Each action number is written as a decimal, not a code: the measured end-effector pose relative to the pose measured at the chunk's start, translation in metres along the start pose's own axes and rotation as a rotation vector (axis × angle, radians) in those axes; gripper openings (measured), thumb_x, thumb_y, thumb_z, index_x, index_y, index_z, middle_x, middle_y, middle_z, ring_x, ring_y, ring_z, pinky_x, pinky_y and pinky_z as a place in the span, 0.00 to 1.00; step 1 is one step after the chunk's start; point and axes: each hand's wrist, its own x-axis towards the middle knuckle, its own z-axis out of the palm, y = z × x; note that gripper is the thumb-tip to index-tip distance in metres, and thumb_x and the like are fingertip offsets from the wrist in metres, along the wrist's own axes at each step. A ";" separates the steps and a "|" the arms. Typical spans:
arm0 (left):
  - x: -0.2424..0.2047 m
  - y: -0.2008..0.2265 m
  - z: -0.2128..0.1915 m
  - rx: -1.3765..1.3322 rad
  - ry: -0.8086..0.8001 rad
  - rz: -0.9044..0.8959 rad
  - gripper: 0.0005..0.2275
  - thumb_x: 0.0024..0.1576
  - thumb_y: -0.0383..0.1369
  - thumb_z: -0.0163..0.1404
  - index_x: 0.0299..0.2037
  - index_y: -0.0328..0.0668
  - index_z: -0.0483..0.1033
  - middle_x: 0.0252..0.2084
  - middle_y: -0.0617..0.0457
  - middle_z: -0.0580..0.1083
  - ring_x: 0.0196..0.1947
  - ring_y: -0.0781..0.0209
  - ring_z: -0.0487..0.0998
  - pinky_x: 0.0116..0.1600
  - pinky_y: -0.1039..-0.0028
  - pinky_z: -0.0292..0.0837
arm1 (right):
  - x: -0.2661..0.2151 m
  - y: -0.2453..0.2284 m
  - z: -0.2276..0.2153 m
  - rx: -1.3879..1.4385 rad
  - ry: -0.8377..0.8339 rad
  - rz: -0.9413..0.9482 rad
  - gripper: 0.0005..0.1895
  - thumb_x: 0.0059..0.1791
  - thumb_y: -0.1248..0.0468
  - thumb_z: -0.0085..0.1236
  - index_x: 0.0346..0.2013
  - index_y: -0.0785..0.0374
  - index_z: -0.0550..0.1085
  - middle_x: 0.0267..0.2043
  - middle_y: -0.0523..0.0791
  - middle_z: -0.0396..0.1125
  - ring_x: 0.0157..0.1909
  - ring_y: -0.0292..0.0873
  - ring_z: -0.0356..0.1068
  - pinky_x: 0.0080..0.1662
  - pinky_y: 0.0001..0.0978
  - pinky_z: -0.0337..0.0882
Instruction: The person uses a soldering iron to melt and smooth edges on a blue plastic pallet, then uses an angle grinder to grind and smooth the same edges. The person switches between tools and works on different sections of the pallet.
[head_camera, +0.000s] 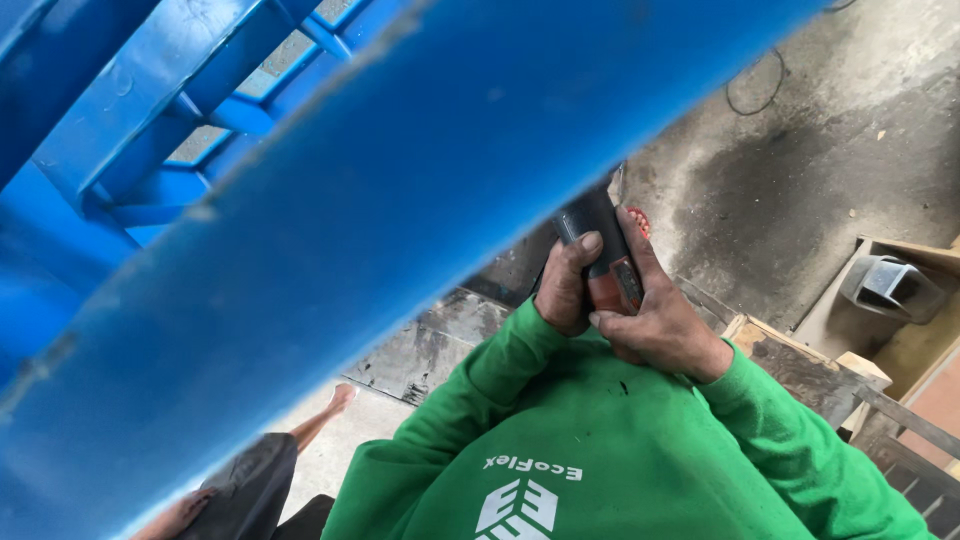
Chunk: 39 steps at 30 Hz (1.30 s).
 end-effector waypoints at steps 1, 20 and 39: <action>0.002 0.006 0.003 0.014 0.013 -0.007 0.27 0.59 0.47 0.57 0.60 0.34 0.67 0.47 0.46 0.74 0.44 0.57 0.79 0.48 0.65 0.80 | 0.002 -0.003 0.000 -0.016 0.012 -0.098 0.61 0.41 0.70 0.59 0.79 0.51 0.31 0.54 0.58 0.62 0.40 0.46 0.69 0.38 0.39 0.74; 0.016 0.043 0.016 -0.072 0.134 -0.020 0.26 0.57 0.46 0.58 0.55 0.32 0.69 0.42 0.45 0.76 0.38 0.55 0.80 0.44 0.64 0.81 | 0.040 -0.021 -0.003 0.025 -0.104 -0.554 0.58 0.42 0.72 0.60 0.78 0.63 0.36 0.67 0.52 0.57 0.64 0.40 0.61 0.60 0.31 0.65; 0.028 0.066 0.011 0.158 0.246 0.062 0.23 0.56 0.45 0.55 0.54 0.36 0.68 0.41 0.48 0.75 0.37 0.57 0.80 0.42 0.64 0.81 | 0.057 -0.033 0.007 0.207 -0.158 -0.423 0.60 0.42 0.73 0.59 0.80 0.58 0.34 0.68 0.51 0.58 0.65 0.42 0.62 0.62 0.34 0.67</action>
